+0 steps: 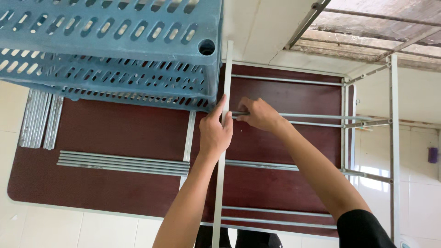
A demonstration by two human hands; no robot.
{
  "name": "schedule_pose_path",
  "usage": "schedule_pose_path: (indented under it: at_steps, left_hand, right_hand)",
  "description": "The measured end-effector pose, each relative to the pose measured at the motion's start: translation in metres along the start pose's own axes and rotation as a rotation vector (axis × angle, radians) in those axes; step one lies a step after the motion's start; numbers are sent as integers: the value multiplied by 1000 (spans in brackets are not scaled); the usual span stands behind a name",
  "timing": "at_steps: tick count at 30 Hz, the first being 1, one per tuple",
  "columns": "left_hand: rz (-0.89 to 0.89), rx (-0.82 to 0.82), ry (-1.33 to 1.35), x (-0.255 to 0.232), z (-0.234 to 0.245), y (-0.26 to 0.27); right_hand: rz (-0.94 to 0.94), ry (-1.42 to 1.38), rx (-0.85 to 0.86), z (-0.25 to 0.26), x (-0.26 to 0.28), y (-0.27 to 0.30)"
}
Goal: The person assembles a white metal storage shelf by inserting horizontal support rods into the vertical frame sections. They repeatedly pick rods from a pile on the table and fit them into the frame, working from lower to higher levels.
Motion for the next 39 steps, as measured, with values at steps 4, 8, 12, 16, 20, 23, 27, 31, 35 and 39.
schedule_pose_path:
  at_steps: [4,8,12,16,20,23,27,31,35,39]
  left_hand:
    - [1,-2,4,9,-3,3]
    - [10,1,4,20,-7,6]
    - [-15,-7,3,27,-8,9]
    - [6,10,19,29,-10,9]
    - [9,18,21,29,-10,10]
    - [94,60,11,33,-12,10]
    - [-61,-5,1,28,-9,10]
    - [-7,12,9,30,-11,10]
    - [20,13,-3,31,-11,10]
    - [-5,10,14,30,-10,9]
  right_hand:
    - [138,117,-191,-8,1,14]
    - [181,268,-263,-23,-4,19]
    - [198,291,-323,-26,-3,20]
    - [114,286,-238,-23,-5,18]
    - [48,239,-169,-20,-13,11]
    - [46,150,-149,-18,-15,8]
    - [12,205,-102,-16,-8,9]
    - [-30,147,-108,-10,-1,15]
    - [122,194,-274,-12,5,17]
    - [131,219,-276,-20,-1,16]
Point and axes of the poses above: each hand's wrist, its own y-axis away from the middle knuckle, its own z-axis out of the back of the hand, x = y × z, the point moved 4 cm from there along -y, towards the middle knuckle, and after that the axes turned 4 degrees about y, right-handed, at the moved point
